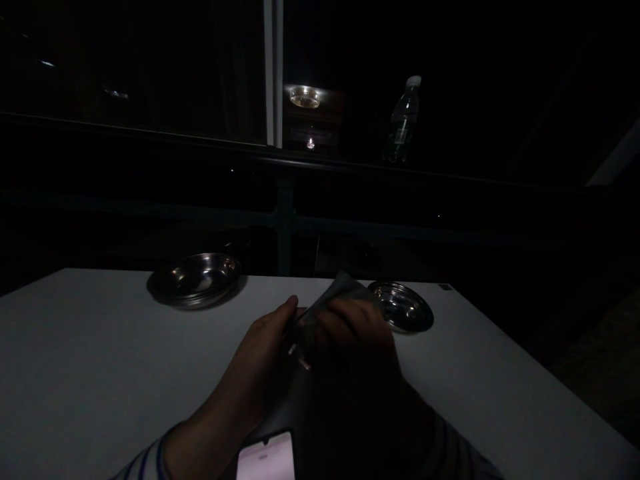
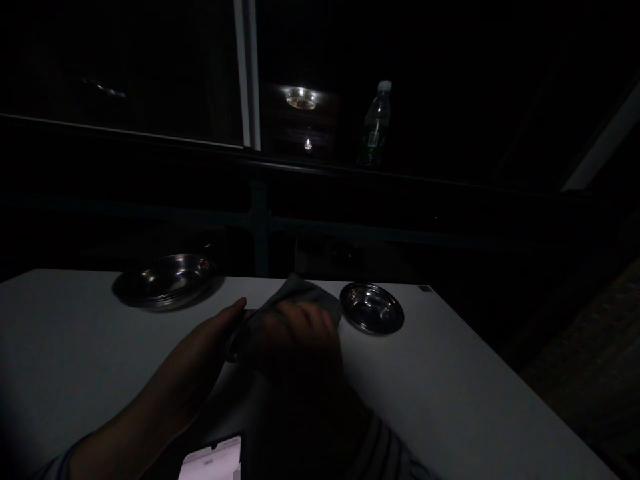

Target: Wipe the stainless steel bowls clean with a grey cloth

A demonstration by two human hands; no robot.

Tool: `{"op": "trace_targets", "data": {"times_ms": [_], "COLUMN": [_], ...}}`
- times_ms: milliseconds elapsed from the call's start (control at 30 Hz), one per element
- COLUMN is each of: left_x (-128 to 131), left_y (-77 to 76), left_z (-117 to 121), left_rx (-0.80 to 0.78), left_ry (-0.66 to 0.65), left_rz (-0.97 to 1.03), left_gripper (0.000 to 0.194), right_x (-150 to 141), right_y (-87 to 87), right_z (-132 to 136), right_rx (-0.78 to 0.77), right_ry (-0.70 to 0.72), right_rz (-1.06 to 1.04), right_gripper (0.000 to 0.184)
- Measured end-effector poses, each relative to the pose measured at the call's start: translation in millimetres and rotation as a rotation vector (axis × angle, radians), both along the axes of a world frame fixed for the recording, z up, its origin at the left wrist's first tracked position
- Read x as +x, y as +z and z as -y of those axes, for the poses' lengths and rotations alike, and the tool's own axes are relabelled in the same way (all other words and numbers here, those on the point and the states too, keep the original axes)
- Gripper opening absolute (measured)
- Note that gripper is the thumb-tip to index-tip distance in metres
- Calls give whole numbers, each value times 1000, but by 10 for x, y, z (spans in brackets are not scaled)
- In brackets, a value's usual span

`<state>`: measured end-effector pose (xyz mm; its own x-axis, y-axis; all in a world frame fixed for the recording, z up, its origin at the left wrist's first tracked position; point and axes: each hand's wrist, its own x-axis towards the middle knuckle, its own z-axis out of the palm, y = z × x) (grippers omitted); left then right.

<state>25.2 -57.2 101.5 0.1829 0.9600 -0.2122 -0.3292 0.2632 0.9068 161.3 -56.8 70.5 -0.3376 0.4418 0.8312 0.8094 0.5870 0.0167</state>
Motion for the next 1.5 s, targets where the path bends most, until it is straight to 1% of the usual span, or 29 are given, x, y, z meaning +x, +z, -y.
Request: {"op": "trace_targets", "data": {"times_ms": [67,100,167,267,333,433,500,567,733,767,800,867,933,967,1033,1133,1200,1267,1333,1433,1500], "left_x": [14,19,21,9,-2,-4,3,13,12,7,3,-2,-1,1,4,-5,-19,-34,-43,-47,-47], "left_y": [26,34,36,16,4,1,4,4,-7,-7,-5,8,26,35,46,35,13,-7,-14,6,29], "left_z": [17,22,27,19,15,21,26,27,3,-1,-4,0,13,20,32,26,8,-12,-28,-38,-36], "left_rx": [-23,-34,-66,-111,-115,-90,-80,-94,-121,-127,-132,-142,-127,-110,-77,-54,-41,-9,20,23,-2], "left_ry": [-44,-56,-31,48,49,-24,-55,-50,47,53,46,0,-48,-57,-48,-8,10,-10,-51,-105,-122], "left_rz": [51,68,81,93,110,123,132,138,133,133,132,128,134,136,131,115,110,96,79,100,117], "left_gripper": [30,30,28,23,22,27,29,29,21,20,21,26,30,30,27,24,22,20,19,22,24], "right_x": [67,72,19,-114,-136,-36,35,39,-165,-183,-179,-112,-14,25,48,-32,-79,-56,39,213,282], "right_y": [47,48,-2,-116,-131,-42,16,12,-178,-194,-193,-141,-61,-26,7,-33,-68,-67,-22,82,137], "right_z": [-40,-45,-20,49,60,-5,-58,-69,51,60,55,10,-51,-73,-80,-13,25,15,-44,-150,-187], "right_rx": [-49,-63,-27,125,86,-50,-70,-59,49,76,72,53,-4,-29,-60,-5,43,71,22,-147,-231], "right_ry": [-68,-78,-31,86,109,56,-1,-36,42,56,71,63,8,-19,-49,9,78,129,121,73,62], "right_rz": [-96,-100,-16,140,164,27,-84,-119,120,135,151,96,-29,-84,-116,4,110,148,41,-289,-459], "right_gripper": [18,18,19,21,20,18,17,18,21,19,19,19,20,20,23,28,27,25,26,20,18]}}
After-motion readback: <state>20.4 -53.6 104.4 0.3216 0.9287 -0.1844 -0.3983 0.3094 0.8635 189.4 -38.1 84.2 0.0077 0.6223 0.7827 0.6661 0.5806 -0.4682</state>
